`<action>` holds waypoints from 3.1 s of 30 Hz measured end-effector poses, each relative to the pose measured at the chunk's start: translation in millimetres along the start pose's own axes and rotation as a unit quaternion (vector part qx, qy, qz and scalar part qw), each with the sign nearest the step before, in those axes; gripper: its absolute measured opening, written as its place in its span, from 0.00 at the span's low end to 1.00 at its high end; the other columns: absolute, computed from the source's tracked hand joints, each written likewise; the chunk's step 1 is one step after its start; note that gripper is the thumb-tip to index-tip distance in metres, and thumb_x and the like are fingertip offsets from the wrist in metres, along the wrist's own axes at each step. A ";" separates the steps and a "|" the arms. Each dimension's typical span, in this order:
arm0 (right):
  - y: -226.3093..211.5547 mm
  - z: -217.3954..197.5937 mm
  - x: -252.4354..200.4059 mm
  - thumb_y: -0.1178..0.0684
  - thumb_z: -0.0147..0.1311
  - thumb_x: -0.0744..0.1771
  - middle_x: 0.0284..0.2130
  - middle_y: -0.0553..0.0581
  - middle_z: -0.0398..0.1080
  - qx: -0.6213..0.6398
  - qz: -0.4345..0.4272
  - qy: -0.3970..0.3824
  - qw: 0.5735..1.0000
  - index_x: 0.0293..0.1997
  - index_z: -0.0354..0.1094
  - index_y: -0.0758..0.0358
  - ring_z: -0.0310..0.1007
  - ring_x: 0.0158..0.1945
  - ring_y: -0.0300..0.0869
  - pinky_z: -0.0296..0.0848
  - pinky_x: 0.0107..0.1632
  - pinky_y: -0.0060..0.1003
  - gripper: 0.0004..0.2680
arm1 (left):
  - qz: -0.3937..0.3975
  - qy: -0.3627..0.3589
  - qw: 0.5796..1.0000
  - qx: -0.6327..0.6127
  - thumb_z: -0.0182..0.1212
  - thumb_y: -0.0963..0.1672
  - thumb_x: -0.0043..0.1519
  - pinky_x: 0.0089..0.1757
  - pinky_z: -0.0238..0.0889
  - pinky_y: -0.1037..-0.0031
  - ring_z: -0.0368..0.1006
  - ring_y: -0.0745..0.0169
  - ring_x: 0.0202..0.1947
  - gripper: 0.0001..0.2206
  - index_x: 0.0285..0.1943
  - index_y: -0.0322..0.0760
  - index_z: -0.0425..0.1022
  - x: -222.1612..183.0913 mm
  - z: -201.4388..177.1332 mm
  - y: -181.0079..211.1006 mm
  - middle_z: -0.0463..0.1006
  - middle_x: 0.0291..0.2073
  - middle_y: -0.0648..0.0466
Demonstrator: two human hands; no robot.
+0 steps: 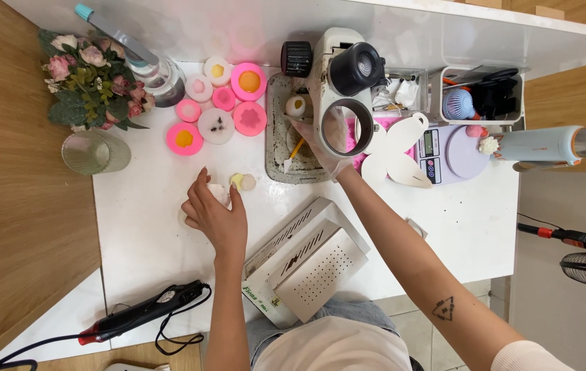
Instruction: The person is melting wax in a pot, using a heat gun to smooth surfaces, and selecting dried flowers for decoration in candle making.
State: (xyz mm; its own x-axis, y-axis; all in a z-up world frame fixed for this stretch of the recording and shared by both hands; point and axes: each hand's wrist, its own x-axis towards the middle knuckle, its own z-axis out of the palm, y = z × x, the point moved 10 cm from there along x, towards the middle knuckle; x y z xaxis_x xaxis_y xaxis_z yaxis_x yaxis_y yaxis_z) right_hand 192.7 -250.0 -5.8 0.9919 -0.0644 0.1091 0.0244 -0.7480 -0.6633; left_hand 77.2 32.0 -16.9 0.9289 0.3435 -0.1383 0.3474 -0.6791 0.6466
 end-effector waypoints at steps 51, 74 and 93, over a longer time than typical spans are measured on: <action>-104.8 -121.7 -195.9 0.52 0.52 0.70 0.43 0.58 0.77 0.368 0.155 0.045 0.916 0.57 0.72 0.69 0.75 0.46 0.39 0.74 0.52 0.33 0.13 | -0.238 -0.156 0.761 -0.583 0.55 0.46 0.65 0.54 0.64 0.66 0.70 0.59 0.57 0.22 0.68 0.37 0.63 -165.1 -45.3 -92.0 0.72 0.59 0.48; -82.5 179.4 -87.7 0.45 0.60 0.64 0.53 0.71 0.62 -0.228 -0.272 -0.360 0.863 0.65 0.56 0.56 0.68 0.55 0.63 0.70 0.56 0.51 0.24 | -0.303 0.132 0.821 -0.466 0.54 0.39 0.64 0.52 0.65 0.73 0.74 0.66 0.51 0.19 0.66 0.37 0.67 -349.2 -33.3 -86.0 0.77 0.51 0.52; -163.2 110.5 -101.9 0.42 0.65 0.62 0.55 0.70 0.63 -0.217 -0.301 -0.272 0.888 0.68 0.56 0.62 0.68 0.57 0.61 0.70 0.54 0.54 0.29 | -0.318 0.461 0.719 -0.411 0.50 0.43 0.70 0.46 0.67 0.75 0.75 0.69 0.45 0.13 0.58 0.36 0.77 -498.5 -166.3 -207.8 0.82 0.47 0.54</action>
State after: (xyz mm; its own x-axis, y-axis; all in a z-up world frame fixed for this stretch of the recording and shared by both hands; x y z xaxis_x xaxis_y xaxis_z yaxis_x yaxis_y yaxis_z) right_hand 101.4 -48.4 9.5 0.7323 0.6729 -0.1043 0.6365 -0.7309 -0.2463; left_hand -479.3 109.8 42.5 0.0039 0.9566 -0.2914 0.1204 0.2888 0.9498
